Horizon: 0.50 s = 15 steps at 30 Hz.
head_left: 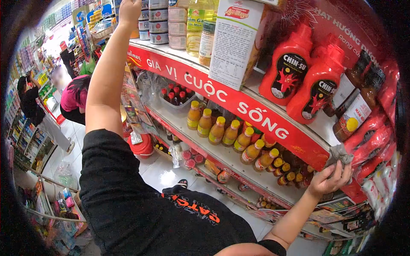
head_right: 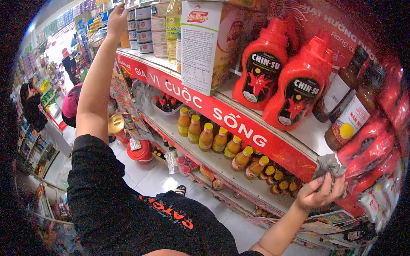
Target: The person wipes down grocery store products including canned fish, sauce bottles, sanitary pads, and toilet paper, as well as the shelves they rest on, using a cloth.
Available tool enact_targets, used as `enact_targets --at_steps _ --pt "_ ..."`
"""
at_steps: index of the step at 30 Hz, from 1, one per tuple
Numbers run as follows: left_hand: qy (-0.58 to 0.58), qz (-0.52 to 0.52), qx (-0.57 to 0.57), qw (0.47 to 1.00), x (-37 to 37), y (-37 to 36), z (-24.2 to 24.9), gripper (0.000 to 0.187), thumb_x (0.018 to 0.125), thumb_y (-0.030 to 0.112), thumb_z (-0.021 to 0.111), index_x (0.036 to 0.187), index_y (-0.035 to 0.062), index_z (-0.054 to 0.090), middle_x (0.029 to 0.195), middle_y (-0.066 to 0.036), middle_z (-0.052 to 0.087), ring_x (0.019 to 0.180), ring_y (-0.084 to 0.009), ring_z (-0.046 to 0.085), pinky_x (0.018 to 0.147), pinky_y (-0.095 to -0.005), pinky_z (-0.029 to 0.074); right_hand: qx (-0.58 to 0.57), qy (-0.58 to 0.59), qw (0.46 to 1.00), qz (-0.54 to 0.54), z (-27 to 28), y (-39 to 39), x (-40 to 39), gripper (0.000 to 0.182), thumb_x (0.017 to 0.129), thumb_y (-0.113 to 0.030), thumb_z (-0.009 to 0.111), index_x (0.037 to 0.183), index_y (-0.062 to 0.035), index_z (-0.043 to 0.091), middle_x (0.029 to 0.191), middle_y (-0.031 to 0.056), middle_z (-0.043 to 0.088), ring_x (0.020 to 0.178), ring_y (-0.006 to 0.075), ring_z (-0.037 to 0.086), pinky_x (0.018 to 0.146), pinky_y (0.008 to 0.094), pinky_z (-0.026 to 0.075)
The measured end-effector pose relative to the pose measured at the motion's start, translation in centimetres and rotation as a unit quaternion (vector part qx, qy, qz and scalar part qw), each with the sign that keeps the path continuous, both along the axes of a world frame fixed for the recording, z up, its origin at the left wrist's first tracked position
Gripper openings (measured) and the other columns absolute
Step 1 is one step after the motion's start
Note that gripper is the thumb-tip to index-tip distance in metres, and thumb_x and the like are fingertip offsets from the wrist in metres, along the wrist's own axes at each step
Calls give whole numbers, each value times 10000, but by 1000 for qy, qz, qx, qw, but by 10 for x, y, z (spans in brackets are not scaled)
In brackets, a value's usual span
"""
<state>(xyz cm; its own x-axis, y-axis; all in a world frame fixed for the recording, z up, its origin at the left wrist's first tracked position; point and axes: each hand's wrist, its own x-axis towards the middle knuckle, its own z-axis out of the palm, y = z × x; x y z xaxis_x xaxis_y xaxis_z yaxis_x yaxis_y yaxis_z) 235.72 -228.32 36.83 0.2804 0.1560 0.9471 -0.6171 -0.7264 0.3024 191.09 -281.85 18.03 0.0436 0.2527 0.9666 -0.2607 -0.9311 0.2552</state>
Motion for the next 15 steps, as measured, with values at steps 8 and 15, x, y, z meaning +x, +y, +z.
enact_targets --at_steps 8,15 --pt "108 117 118 980 -11 -4 -2 438 720 286 652 1102 93 563 875 -113 637 779 -219 612 714 -304 464 -6 -15 1000 -13 -2 -2 1 210 879 -116 435 1042 -6 509 1110 197 480 1050 360 469 915 517 339" --pt "29 22 -1 999 2 8 -3 382 717 288 677 1014 64 590 843 -60 635 744 -144 597 677 -258 452 4 -26 999 -29 -8 -5 2 202 875 -95 428 1038 -1 501 1113 218 476 1046 365 474 924 529 331"
